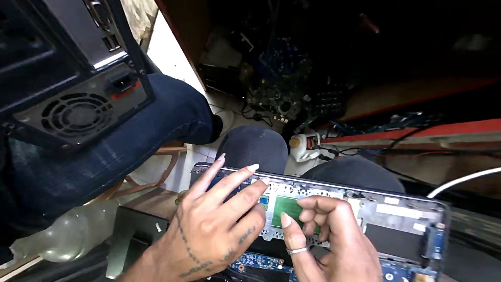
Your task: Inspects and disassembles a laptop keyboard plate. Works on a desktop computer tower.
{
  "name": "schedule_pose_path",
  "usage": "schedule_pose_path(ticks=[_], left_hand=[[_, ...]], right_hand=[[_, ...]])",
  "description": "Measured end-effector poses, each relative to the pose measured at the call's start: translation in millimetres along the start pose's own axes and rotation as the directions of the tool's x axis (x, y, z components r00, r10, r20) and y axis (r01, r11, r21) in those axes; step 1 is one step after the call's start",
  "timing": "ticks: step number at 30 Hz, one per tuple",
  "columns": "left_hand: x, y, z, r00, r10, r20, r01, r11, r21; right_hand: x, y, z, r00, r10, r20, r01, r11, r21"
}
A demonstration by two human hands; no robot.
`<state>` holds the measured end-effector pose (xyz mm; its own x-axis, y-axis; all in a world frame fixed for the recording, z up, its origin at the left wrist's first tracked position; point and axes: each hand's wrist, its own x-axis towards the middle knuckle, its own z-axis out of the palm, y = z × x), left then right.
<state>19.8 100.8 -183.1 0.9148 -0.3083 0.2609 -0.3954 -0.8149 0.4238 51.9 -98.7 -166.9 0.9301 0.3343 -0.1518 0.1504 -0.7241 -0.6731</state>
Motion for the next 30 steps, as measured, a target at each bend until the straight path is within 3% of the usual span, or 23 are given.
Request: schedule_pose_path(ticks=[8, 17, 30], left_hand=[[6.1, -5.2, -2.6, 0.994, 0.101, 0.05, -0.1, 0.995, -0.019], [-0.2, -8.3, -1.7, 0.993, 0.118, 0.016, -0.118, 0.993, -0.025], [-1.1, -0.3, 0.9, 1.0, -0.02, -0.024, 0.02, 1.0, -0.007]], right_hand=[[-2.6, -1.8, 4.2, 1.0, 0.002, -0.021, -0.003, 0.999, -0.042], [-0.9, -16.6, 18.3, 0.99, 0.088, -0.106, -0.098, 0.991, -0.094], [2.8, -17.1, 20.6, 0.991, 0.078, -0.108, -0.094, 0.984, -0.151]])
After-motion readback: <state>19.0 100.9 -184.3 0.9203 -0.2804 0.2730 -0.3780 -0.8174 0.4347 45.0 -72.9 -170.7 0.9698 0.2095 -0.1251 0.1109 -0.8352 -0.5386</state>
